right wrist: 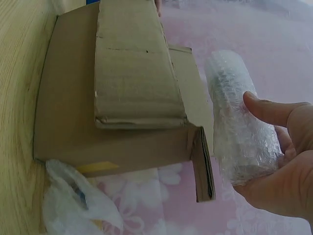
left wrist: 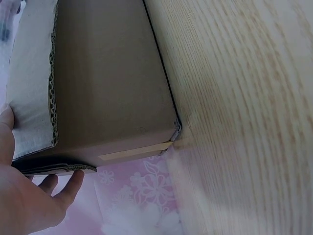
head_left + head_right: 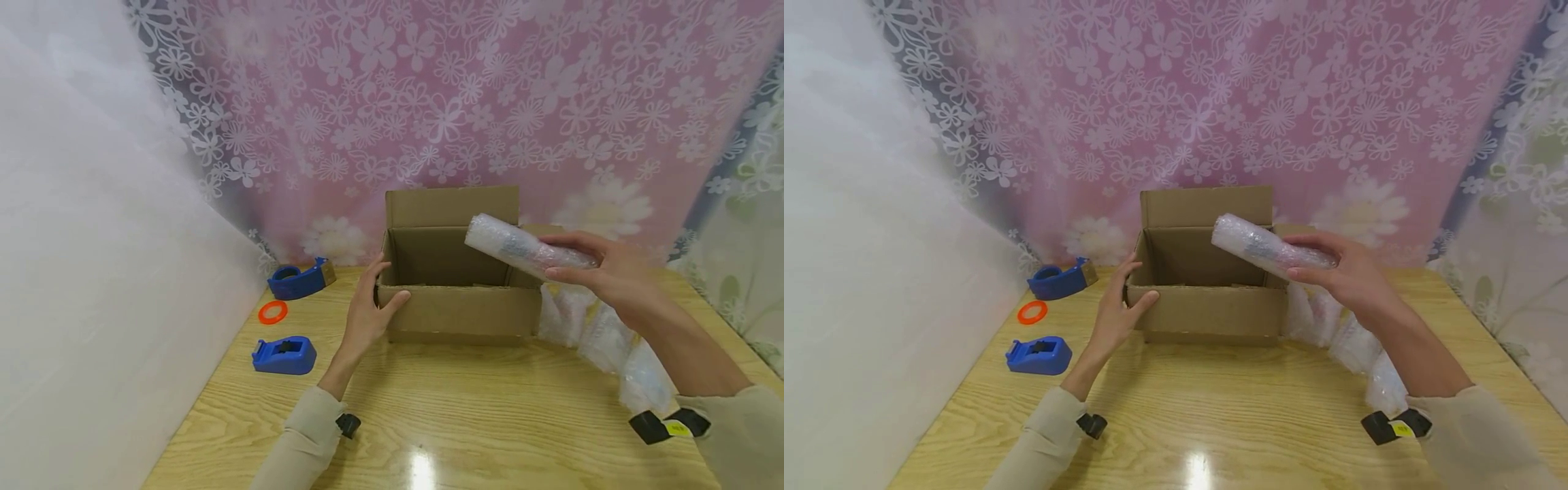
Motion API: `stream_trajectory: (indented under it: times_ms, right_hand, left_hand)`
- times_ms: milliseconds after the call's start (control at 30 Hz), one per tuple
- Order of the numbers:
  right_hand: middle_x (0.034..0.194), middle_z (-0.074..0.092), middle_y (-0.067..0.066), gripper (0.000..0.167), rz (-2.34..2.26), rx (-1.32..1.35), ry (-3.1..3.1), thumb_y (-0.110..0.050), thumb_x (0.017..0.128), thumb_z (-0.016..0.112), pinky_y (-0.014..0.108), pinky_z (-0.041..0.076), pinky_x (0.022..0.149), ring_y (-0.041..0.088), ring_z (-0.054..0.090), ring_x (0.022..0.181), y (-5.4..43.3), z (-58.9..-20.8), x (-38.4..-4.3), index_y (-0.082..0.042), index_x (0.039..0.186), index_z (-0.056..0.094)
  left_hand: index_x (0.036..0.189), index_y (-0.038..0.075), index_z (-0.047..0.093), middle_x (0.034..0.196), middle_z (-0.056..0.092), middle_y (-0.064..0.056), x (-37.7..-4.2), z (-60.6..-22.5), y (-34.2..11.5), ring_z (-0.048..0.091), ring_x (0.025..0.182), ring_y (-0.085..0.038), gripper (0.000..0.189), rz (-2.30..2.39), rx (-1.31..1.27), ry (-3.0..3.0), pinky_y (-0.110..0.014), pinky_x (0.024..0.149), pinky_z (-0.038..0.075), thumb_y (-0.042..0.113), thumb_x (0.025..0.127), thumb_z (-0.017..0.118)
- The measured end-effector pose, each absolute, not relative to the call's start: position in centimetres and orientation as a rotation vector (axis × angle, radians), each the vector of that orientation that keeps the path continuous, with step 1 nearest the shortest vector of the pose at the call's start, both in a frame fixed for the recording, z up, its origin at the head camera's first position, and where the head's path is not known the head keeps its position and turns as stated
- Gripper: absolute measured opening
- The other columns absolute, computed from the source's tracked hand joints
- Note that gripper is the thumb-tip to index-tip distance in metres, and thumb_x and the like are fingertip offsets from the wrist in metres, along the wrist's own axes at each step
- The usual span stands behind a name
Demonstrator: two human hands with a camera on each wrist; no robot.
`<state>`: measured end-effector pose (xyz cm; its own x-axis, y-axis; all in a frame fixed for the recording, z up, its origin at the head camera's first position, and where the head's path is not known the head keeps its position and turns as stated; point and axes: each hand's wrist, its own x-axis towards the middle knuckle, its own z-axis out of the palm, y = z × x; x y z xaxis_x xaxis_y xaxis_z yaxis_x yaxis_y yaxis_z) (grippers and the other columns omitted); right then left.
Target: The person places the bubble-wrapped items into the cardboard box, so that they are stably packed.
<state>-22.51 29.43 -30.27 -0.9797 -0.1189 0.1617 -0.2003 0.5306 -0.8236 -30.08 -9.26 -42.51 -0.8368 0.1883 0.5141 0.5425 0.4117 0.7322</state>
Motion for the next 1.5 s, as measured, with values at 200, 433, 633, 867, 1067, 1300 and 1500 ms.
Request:
stream_trajectory:
  times_ms: [200,433,633,867,1067,1300,1500]
  right_hand:
    - [0.162,0.040,0.005,0.059,1.528,0.325,-2.657,-0.035,0.096,0.077,0.062,0.037,0.112,0.035,0.031,0.151,27.6,-30.1,-23.6,-0.019,0.150,0.057]
    - [0.159,0.044,0.008,0.057,1.551,0.414,-2.648,-0.031,0.094,0.080,0.058,0.040,0.111,0.035,0.036,0.147,25.3,-30.8,-24.6,-0.016,0.146,0.061]
    - [0.145,0.057,0.008,0.051,1.573,0.472,-2.612,-0.023,0.095,0.079,0.029,0.048,0.096,0.024,0.053,0.126,23.8,-31.4,-25.5,-0.014,0.143,0.064]
    - [0.152,0.051,0.012,0.049,1.550,0.469,-2.680,-0.023,0.096,0.079,0.037,0.047,0.095,0.032,0.049,0.132,22.5,-31.5,-26.5,-0.016,0.142,0.064]
    - [0.155,0.050,0.012,0.045,1.550,0.447,-2.711,-0.016,0.096,0.078,0.042,0.045,0.096,0.035,0.041,0.145,21.5,-32.2,-27.4,-0.015,0.140,0.066]
    - [0.151,0.047,0.016,0.042,1.485,0.466,-2.715,-0.012,0.098,0.074,0.058,0.044,0.109,0.041,0.038,0.144,20.7,-32.9,-28.7,-0.012,0.139,0.067]
    - [0.149,0.046,0.019,0.041,1.428,0.470,-2.746,-0.011,0.099,0.073,0.062,0.041,0.111,0.043,0.036,0.144,20.7,-33.1,-29.1,-0.011,0.139,0.067]
  left_hand:
    - [0.158,0.015,0.042,0.171,0.026,0.007,-30.0,-42.4,-9.2,0.026,0.157,-0.021,0.069,-1.409,-0.615,-2.336,-0.043,0.126,0.028,0.034,0.100,0.074]
    - [0.158,0.014,0.043,0.171,0.028,0.003,-30.0,-42.4,-9.2,0.028,0.156,-0.024,0.070,-1.405,-0.620,-2.324,-0.047,0.125,0.031,0.035,0.099,0.074]
    - [0.157,0.018,0.044,0.170,0.029,0.002,-30.0,-42.4,-9.1,0.029,0.156,-0.022,0.069,-1.396,-0.609,-2.328,-0.051,0.124,0.033,0.037,0.098,0.075]
    - [0.156,0.020,0.045,0.170,0.030,0.005,-30.0,-42.4,-9.1,0.029,0.156,-0.020,0.068,-1.397,-0.600,-2.321,-0.055,0.123,0.033,0.037,0.098,0.075]
    - [0.155,0.023,0.046,0.169,0.031,0.005,-30.0,-42.4,-9.0,0.029,0.156,-0.020,0.066,-1.399,-0.597,-2.315,-0.051,0.124,0.032,0.037,0.098,0.076]
    - [0.156,0.026,0.045,0.169,0.030,0.007,-30.0,-42.5,-9.1,0.028,0.156,-0.018,0.066,-1.406,-0.598,-2.316,-0.052,0.124,0.031,0.036,0.098,0.075]
    - [0.156,0.029,0.044,0.169,0.029,0.010,-30.2,-42.6,-9.2,0.027,0.156,-0.019,0.067,-1.403,-0.594,-2.319,-0.057,0.124,0.031,0.042,0.098,0.074]
